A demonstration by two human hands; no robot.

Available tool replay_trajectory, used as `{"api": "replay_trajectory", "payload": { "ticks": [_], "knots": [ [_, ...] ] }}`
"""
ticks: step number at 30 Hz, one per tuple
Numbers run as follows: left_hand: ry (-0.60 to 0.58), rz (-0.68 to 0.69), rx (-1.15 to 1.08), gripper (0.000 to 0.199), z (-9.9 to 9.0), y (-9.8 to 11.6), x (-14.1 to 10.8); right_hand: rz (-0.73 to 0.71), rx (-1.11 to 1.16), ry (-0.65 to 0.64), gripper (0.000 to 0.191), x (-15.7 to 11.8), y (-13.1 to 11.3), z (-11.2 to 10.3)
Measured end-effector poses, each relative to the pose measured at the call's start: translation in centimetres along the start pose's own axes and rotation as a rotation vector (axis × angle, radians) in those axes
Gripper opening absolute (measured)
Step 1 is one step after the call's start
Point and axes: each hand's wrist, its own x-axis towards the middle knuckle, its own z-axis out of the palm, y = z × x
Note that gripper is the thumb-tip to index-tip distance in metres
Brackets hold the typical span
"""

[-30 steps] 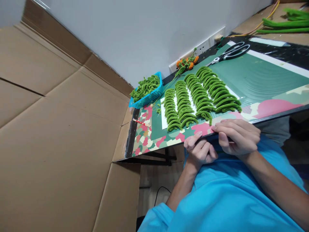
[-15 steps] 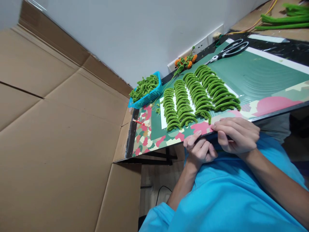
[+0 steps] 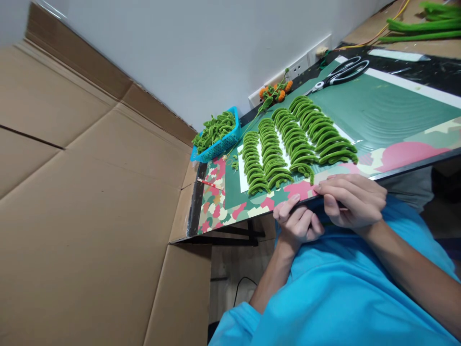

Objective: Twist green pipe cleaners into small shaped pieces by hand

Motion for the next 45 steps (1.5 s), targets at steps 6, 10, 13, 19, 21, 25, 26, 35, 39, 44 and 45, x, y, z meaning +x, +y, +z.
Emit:
{"api": "replay_trajectory", "payload": {
  "ticks": [6,10,13,19,21,25,26,35,39,44,45],
  "knots": [
    [0.010,0.000,0.010,0.019,0.06,-0.03,-0.07,0.013,0.004,0.007,0.018,-0.27,0.01,0.10],
    [-0.016,0.002,0.021,0.018,-0.04,-0.12,-0.30,0.018,0.002,0.000,0.019,-0.36,0.08,0.07],
    [-0.028,0.002,-0.003,0.015,-0.16,-0.10,-0.28,0.008,-0.003,-0.005,0.017,-0.24,0.10,0.03],
    [-0.019,-0.002,0.028,0.019,-0.11,0.00,-0.08,0.009,-0.004,-0.002,0.016,-0.27,0.08,0.04],
    [-0.015,0.003,0.041,0.021,-0.05,-0.05,-0.16,0.020,-0.010,-0.012,0.015,-0.36,0.09,0.01],
    [-0.009,0.010,0.040,0.019,0.05,-0.21,-0.50,0.017,-0.003,-0.028,0.016,-0.34,0.11,-0.12],
    [-0.009,0.008,0.037,0.019,0.07,-0.25,-0.57,0.013,0.001,-0.030,0.016,-0.29,0.11,-0.15],
    [0.005,0.013,0.032,0.026,0.11,-0.25,-0.17,0.003,0.013,-0.008,0.015,-0.06,0.07,0.05],
    [0.005,0.007,0.005,0.024,0.06,-0.28,-0.24,0.013,0.018,-0.005,0.015,-0.18,0.08,0.10],
    [-0.032,0.025,0.046,0.021,-0.03,-0.44,-0.57,-0.001,0.013,-0.011,0.014,-0.19,0.06,0.07],
    [-0.029,0.027,0.041,0.020,-0.03,-0.45,-0.55,-0.004,0.013,-0.010,0.013,-0.17,0.05,0.06]
  ]
}}
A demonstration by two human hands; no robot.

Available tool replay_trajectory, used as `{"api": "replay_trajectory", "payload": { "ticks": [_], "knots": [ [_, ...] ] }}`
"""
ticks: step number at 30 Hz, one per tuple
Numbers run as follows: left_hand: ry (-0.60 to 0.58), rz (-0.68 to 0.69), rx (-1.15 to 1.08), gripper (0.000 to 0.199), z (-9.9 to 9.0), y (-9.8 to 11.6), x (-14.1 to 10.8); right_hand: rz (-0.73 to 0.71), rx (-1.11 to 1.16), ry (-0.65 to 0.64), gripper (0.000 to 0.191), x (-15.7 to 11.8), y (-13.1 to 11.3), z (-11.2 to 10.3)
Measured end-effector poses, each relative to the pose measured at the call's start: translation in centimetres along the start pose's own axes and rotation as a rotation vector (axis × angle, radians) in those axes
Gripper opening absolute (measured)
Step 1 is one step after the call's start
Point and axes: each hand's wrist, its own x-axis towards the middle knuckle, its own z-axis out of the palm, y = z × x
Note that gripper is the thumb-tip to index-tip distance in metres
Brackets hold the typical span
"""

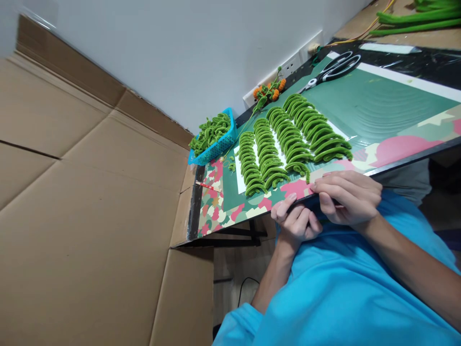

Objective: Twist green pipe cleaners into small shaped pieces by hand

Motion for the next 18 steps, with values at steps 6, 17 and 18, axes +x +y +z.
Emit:
{"api": "replay_trajectory", "payload": {
  "ticks": [6,17,18],
  "knots": [
    [0.032,-0.009,-0.010,0.022,0.0,0.2,0.7,0.005,0.012,-0.001,0.013,0.2,0.0,0.0],
    [0.053,-0.013,-0.050,0.023,0.0,0.3,1.2,0.013,-0.001,-0.003,0.015,0.1,0.0,0.0],
    [0.054,-0.015,-0.053,0.022,0.0,0.4,1.3,0.013,-0.001,-0.002,0.014,0.1,0.0,0.0]
  ]
}}
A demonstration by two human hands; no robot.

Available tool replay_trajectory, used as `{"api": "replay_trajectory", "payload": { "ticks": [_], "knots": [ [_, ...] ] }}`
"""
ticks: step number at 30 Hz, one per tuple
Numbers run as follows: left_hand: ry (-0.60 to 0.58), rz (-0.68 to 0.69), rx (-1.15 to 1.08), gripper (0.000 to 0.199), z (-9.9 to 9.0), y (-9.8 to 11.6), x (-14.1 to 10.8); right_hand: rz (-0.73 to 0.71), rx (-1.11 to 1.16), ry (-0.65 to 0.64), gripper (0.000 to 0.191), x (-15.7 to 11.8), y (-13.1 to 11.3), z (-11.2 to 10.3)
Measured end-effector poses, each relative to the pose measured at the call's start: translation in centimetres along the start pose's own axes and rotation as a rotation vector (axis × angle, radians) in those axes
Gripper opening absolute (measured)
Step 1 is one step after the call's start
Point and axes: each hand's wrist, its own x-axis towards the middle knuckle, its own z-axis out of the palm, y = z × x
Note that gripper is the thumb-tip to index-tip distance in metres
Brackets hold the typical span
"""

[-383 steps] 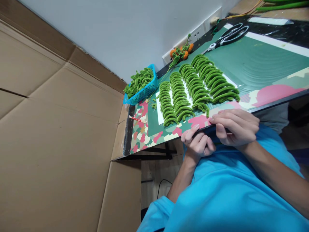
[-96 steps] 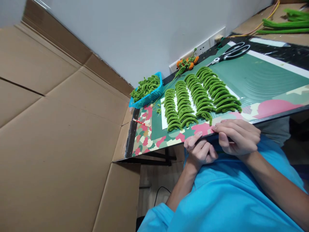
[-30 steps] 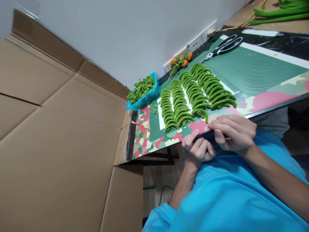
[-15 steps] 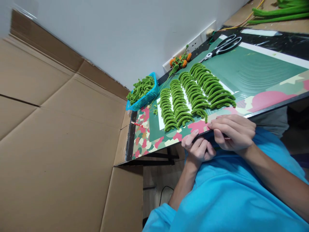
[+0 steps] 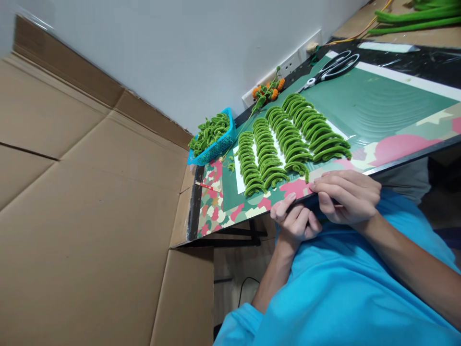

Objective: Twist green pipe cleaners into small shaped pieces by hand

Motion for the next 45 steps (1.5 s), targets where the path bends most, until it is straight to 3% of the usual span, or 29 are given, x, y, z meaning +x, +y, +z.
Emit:
{"api": "replay_trajectory", "payload": {
  "ticks": [45],
  "knots": [
    [-0.082,-0.016,-0.026,0.015,-0.3,-0.6,-1.5,0.061,0.010,0.000,0.008,-0.5,-0.1,0.3]
  ]
}}
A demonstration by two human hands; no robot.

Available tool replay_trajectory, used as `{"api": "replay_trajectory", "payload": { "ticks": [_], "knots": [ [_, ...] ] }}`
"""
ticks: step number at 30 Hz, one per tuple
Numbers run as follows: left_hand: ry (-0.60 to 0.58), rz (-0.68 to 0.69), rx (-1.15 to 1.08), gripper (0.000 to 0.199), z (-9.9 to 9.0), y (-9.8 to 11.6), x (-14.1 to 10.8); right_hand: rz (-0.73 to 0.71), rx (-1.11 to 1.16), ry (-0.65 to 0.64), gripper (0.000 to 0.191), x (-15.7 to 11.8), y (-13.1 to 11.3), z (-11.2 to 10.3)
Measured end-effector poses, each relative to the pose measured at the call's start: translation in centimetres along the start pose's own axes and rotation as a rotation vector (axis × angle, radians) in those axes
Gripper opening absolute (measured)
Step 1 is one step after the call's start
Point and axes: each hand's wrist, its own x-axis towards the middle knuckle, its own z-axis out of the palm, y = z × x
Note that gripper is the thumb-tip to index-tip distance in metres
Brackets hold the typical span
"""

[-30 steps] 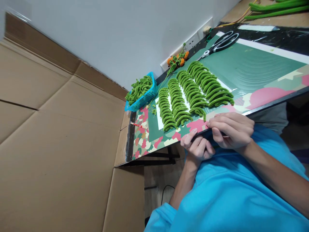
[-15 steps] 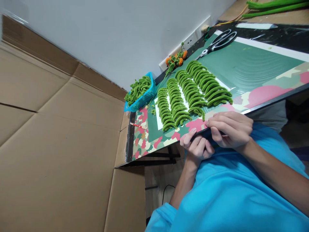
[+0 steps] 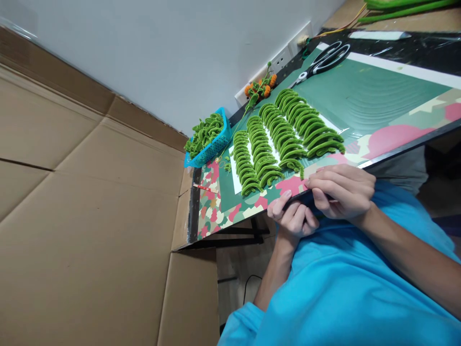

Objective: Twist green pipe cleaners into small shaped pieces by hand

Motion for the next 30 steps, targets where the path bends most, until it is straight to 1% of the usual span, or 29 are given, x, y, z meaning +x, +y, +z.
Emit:
{"api": "replay_trajectory", "payload": {
  "ticks": [5,10,19,25,30],
  "knots": [
    [0.031,-0.005,0.044,0.025,0.0,0.4,0.8,-0.018,0.005,0.008,0.008,0.1,0.0,0.0],
    [0.036,-0.007,0.020,0.020,0.0,0.5,1.2,0.000,0.002,0.010,0.008,0.0,0.1,0.1],
    [0.003,-0.002,0.019,0.019,0.1,0.0,0.1,-0.016,0.012,0.015,0.010,0.1,0.1,0.1],
    [0.011,0.016,0.093,0.022,0.0,0.1,0.5,-0.003,-0.006,0.004,0.010,0.1,0.0,0.0],
    [0.000,0.004,0.035,0.014,-0.3,0.1,0.5,-0.027,0.011,0.002,0.011,0.2,0.0,0.0]
  ]
}}
